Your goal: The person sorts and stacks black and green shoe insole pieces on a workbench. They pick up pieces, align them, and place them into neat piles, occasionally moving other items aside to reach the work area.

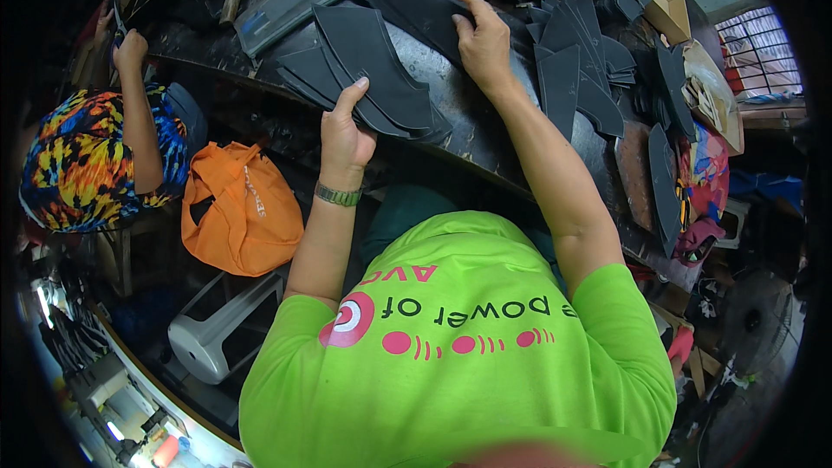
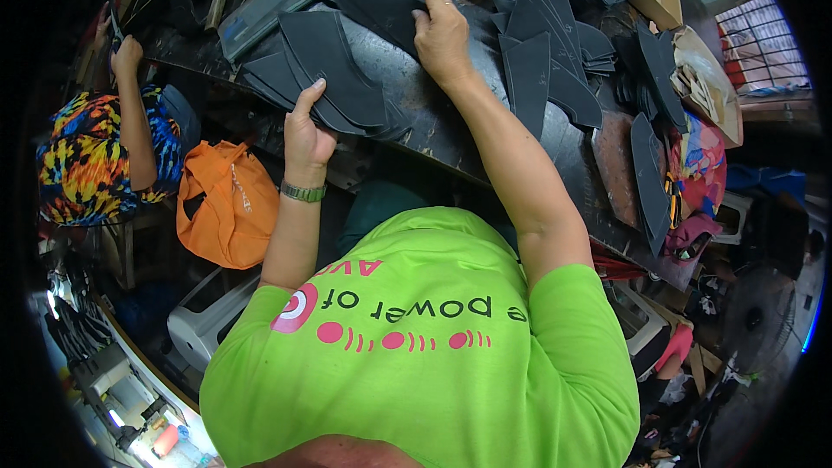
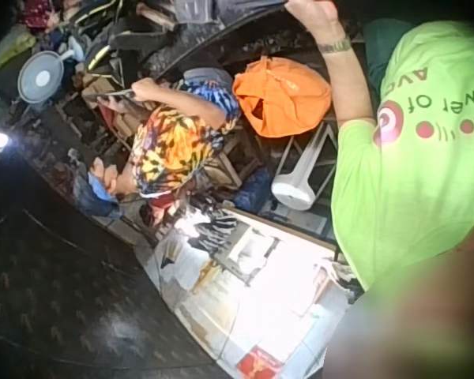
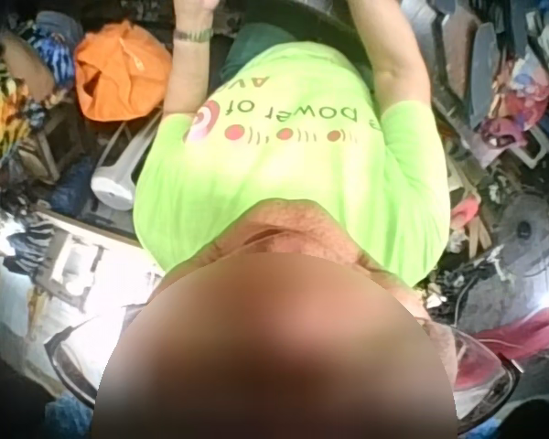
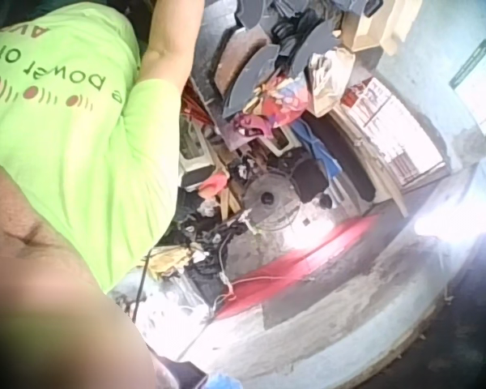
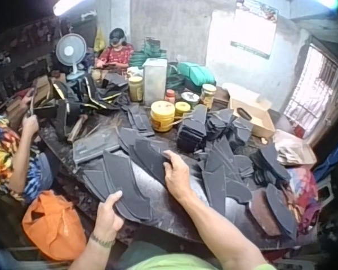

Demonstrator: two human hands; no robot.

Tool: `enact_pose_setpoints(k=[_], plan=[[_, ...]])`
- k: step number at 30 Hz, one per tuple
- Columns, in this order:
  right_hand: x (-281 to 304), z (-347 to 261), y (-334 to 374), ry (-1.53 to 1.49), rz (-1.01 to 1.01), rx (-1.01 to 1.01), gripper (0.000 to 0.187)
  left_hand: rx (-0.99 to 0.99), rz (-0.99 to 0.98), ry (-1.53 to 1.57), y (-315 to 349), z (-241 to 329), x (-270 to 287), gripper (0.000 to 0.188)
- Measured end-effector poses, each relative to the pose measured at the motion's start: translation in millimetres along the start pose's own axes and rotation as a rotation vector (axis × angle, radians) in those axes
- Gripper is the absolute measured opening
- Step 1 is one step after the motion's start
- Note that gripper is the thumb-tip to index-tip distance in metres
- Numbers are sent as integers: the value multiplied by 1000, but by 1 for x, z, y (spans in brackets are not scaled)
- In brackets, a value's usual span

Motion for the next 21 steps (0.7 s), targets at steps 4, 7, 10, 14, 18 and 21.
enact_pose_setpoints(k=[4, 7, 10, 14, 18, 21], plan=[[3, 2, 0, 411, -183, 22, 41, -5, -14, 17, 1, 2, -2, 31], [5, -3, 5, 583, -392, -17, 58, -3, -9, 5, 3, 2, -4, 32], [7, -9, 6, 598, -398, -61, 61, -2, -15, -10, 6, 2, -5, 32], [8, -13, 8, 544, -346, -15, 61, 37, -60, 38, 10, 2, -2, 33], [10, -12, 10, 464, -259, -3, 60, 68, -84, 51, 14, 2, 2, 34], [13, -18, 9, 509, -128, 128, 56, 56, -69, 28, 17, -1, 3, 34]])
Point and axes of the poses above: each hand's wrist, its own y-axis away from the middle knuckle, its own x-axis out of the back of the hand, z = x × y, the point moved 2 cm from there along -y, towards the middle knuckle, and after that the axes turned 14 degrees about y, right-handed, at the moved point
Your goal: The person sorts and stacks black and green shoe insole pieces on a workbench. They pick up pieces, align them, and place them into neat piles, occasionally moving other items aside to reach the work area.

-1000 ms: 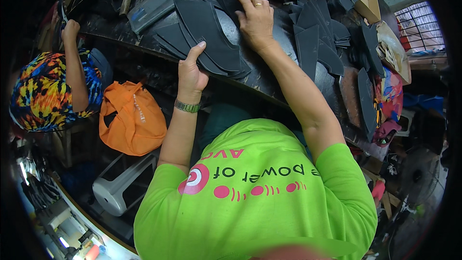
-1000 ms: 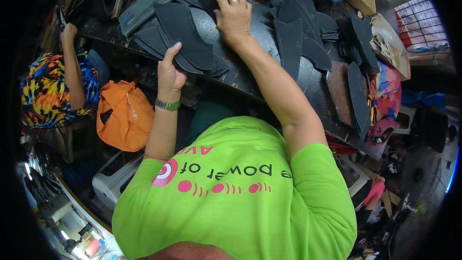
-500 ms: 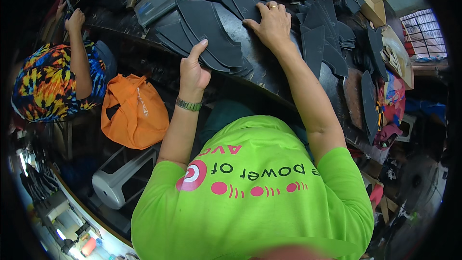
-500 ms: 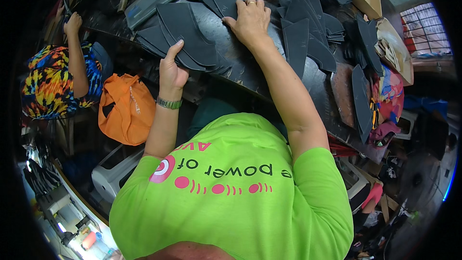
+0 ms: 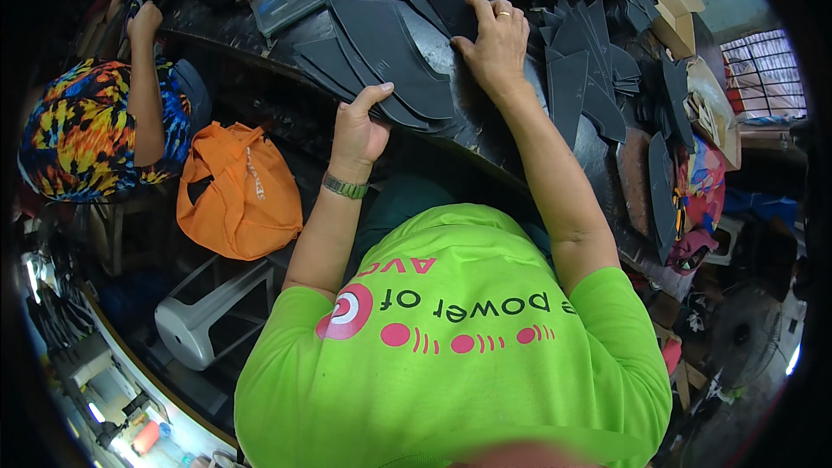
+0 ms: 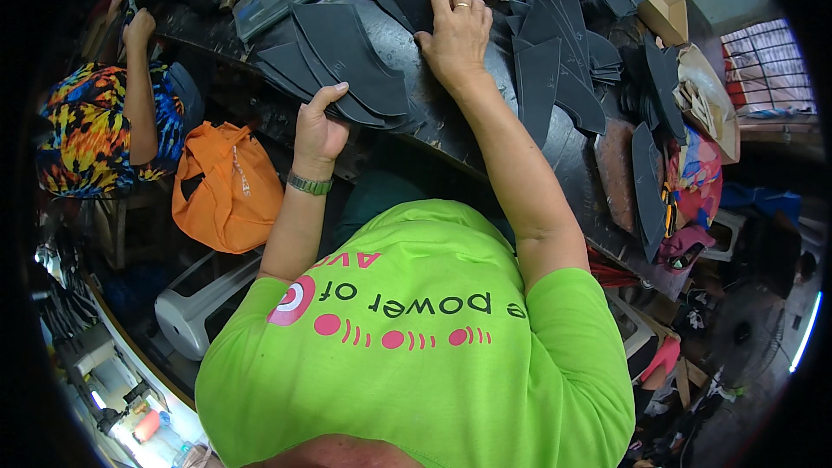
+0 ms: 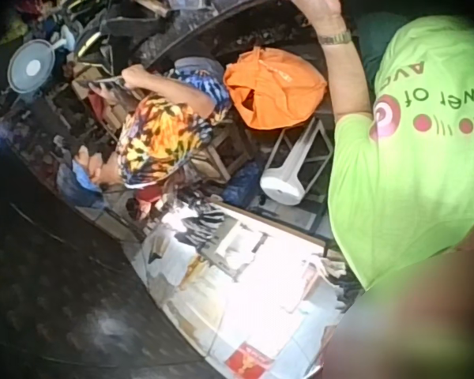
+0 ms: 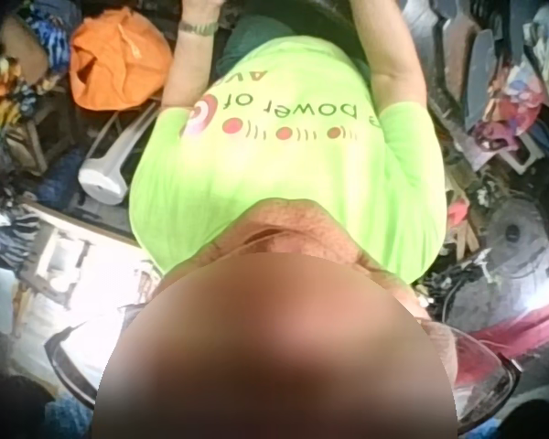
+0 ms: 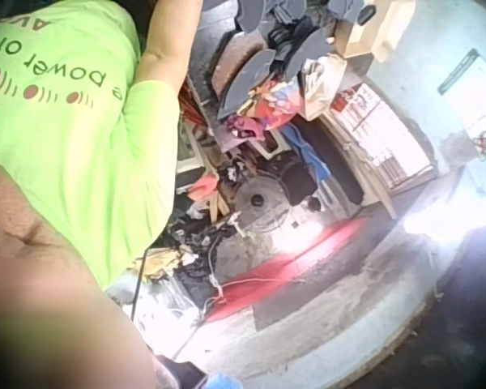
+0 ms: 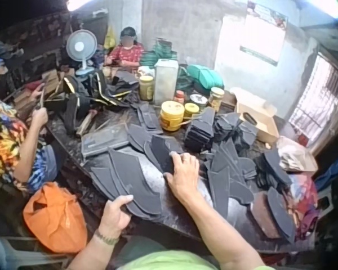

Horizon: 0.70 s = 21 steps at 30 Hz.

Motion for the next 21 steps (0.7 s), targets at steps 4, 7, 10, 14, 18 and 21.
enact_pose_setpoints(k=[4, 7, 10, 14, 18, 21], plan=[[12, 4, 2, -492, -151, -104, 39, -19, 7, -13, 4, 1, -1, 32], [34, 20, 18, -791, -265, -139, 29, -19, 6, -19, 4, 4, 0, 30], [52, 38, 43, -803, -501, -320, 31, -23, -2, -24, 4, 3, 1, 29], [79, 32, 61, -179, -149, -3, 30, 16, 2, -47, 5, -7, -2, 29], [93, 23, 71, -543, -361, -113, 28, 49, 22, -106, 11, -16, -10, 27], [91, 11, 82, -705, -506, -183, 29, 74, 1, -105, 18, -24, -14, 27]])
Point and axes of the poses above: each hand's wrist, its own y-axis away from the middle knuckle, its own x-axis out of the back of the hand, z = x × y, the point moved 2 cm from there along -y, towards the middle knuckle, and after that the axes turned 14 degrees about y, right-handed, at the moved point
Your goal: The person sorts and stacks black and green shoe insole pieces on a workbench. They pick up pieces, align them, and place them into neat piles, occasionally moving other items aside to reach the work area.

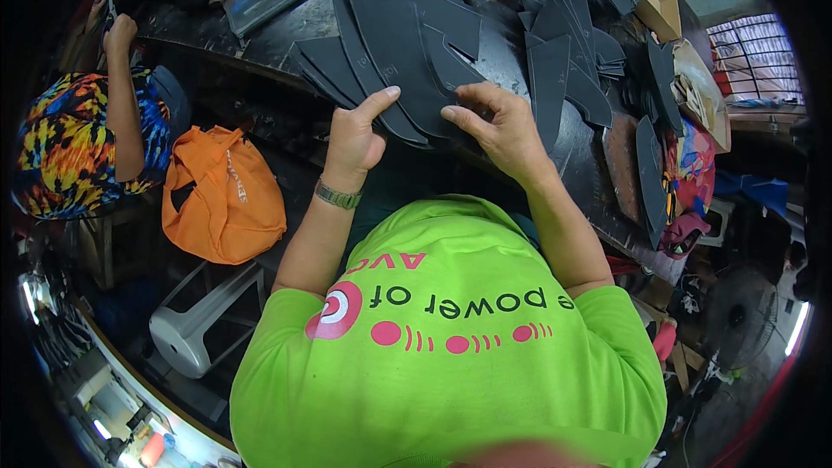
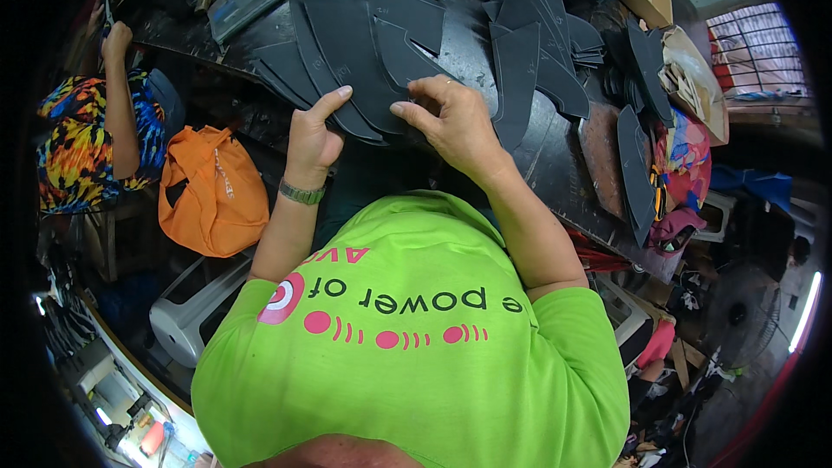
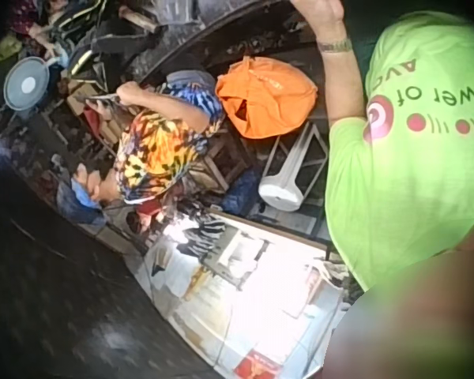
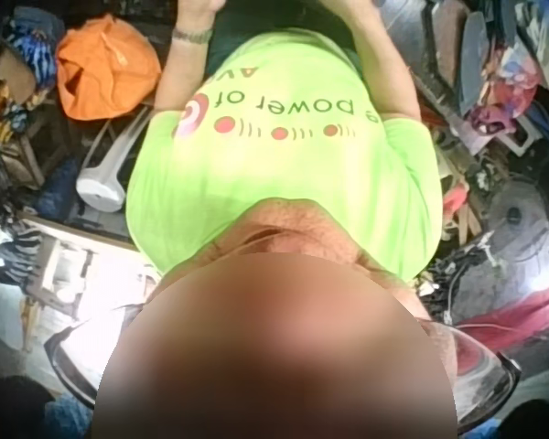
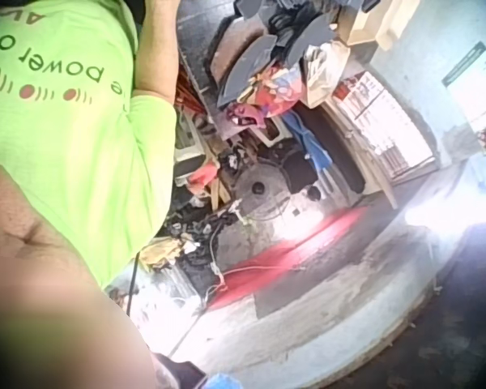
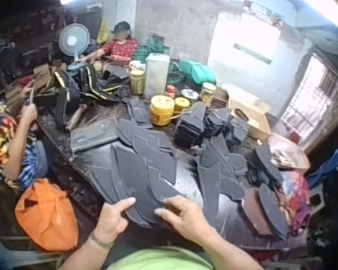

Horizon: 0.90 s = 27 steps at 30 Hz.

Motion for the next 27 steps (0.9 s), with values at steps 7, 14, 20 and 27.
enact_pose_setpoints(k=[7, 14, 20, 27], plan=[[2, 29, 1, -480, -2, -188, 17, 47, 32, -65, 12, -7, 2, 27], [26, 35, -1, -492, 21, -297, 15, 91, -139, 13, 15, 13, 0, 48], [23, 25, -30, -504, -89, -317, 18, 47, -172, 91, 17, 32, 9, 61], [-45, -10, -85, -580, -192, -254, 29, -7, -110, 63, 17, 45, 10, 54]])
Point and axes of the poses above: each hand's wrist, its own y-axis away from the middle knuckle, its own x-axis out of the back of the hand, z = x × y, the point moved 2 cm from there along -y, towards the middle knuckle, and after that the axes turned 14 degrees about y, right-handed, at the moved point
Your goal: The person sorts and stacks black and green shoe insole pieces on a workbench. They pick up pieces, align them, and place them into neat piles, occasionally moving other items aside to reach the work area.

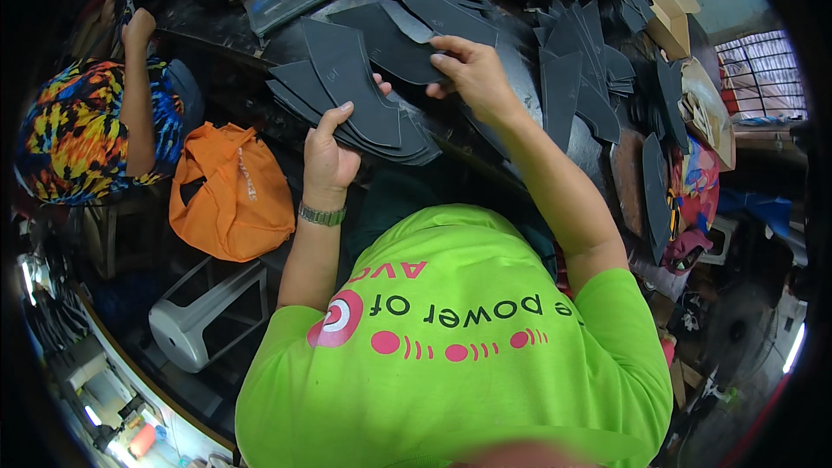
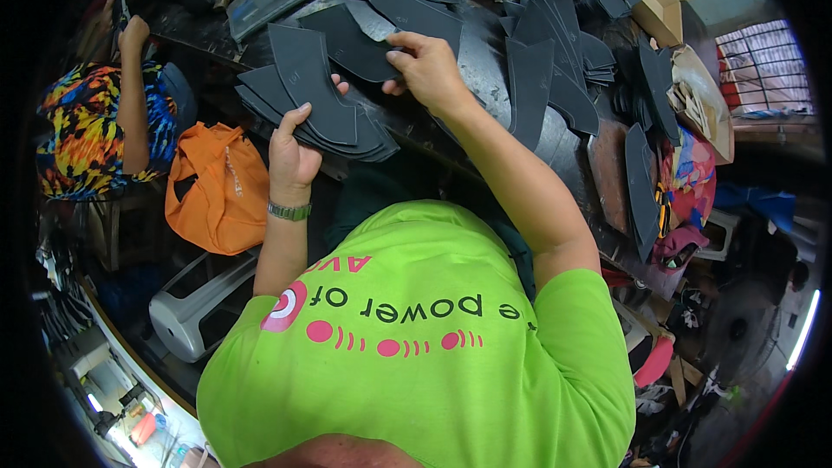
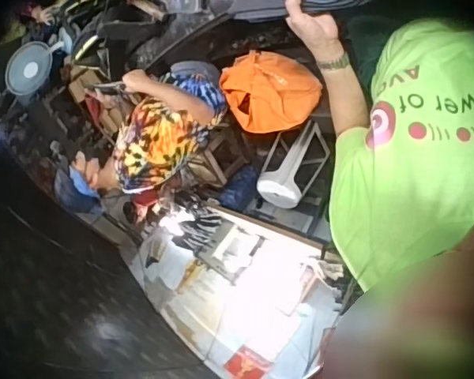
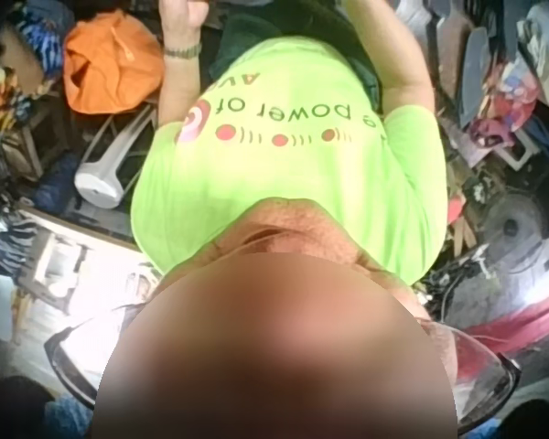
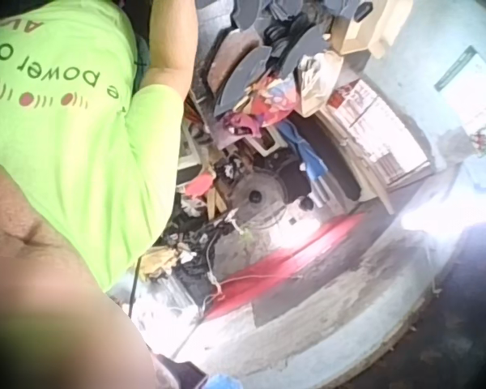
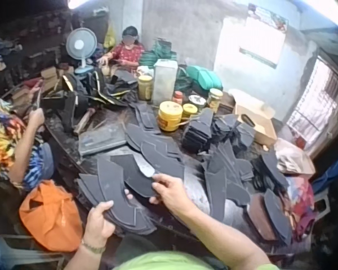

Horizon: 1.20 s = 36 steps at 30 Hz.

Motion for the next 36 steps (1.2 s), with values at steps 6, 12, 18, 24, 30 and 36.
enact_pose_setpoints(k=[6, 12, 18, 24, 30, 36], plan=[[-11, 3, -16, 554, 171, 327, 29, 23, 5, 20, -1, -2, -1, 48], [-2, -4, -4, 40, 1, 61, 28, 14, 124, -70, -6, -17, 1, 37], [-2, -2, 4, 26, 5, 80, 17, 47, 108, -112, -9, -29, -10, 38], [31, -2, -4, -160, 175, 82, 11, 85, -67, -32, -1, -9, -11, 56], [26, 1, -21, 14, 80, 64, 40, 20, -111, 10, 10, 17, 1, 63], [-17, -9, -45, 279, 37, 225, 41, -1, -79, -15, 11, 18, 5, 57]])
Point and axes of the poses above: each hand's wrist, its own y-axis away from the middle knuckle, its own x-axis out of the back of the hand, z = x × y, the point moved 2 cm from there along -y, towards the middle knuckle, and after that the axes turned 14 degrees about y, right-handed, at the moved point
